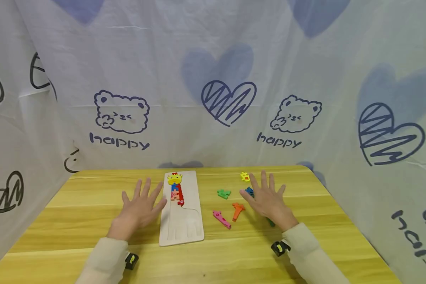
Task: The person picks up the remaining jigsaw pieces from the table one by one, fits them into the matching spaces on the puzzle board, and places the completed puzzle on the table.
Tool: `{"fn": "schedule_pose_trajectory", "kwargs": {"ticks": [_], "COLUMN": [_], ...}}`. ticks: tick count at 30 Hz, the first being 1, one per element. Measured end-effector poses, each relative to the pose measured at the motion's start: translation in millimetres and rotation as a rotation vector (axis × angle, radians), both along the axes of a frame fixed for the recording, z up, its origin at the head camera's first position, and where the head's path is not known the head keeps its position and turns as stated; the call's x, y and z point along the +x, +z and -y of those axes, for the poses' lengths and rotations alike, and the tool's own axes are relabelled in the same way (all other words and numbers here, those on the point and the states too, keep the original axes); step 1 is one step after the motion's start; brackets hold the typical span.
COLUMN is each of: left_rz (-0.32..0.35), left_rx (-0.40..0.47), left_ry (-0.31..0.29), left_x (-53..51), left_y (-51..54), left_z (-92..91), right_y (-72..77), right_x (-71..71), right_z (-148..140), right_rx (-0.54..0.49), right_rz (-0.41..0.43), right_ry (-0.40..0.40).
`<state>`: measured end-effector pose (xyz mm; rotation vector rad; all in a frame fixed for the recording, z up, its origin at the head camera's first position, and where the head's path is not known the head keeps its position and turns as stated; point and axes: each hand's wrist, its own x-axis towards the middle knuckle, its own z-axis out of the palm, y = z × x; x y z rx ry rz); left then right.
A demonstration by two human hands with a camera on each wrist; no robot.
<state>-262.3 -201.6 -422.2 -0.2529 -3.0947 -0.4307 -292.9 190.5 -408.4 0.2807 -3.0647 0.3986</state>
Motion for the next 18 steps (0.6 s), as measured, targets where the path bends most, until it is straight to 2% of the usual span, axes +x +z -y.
{"fn": "schedule_pose_trajectory", "kwargs": {"ticks": [5, 11, 18], "left_rz": [0.042, 0.082, 0.100], "left_rx": [0.008, -0.007, -0.004], "left_ry": [0.000, 0.002, -0.010], "left_x": [-2.3, -3.5, -5.7], "left_y": [-1.2, -3.4, -7.6], "left_z": [-3.3, -2.4, -2.5], "right_y": [-1.7, -11.4, -16.2], "right_x": [0.6, -0.1, -2.6], "right_z": [3, 11, 20], "right_rx": [-0.011, -0.034, -0.024], "right_rz": [-0.002, 0.011, -0.022], "right_ry": [0.023, 0.103, 0.144]}}
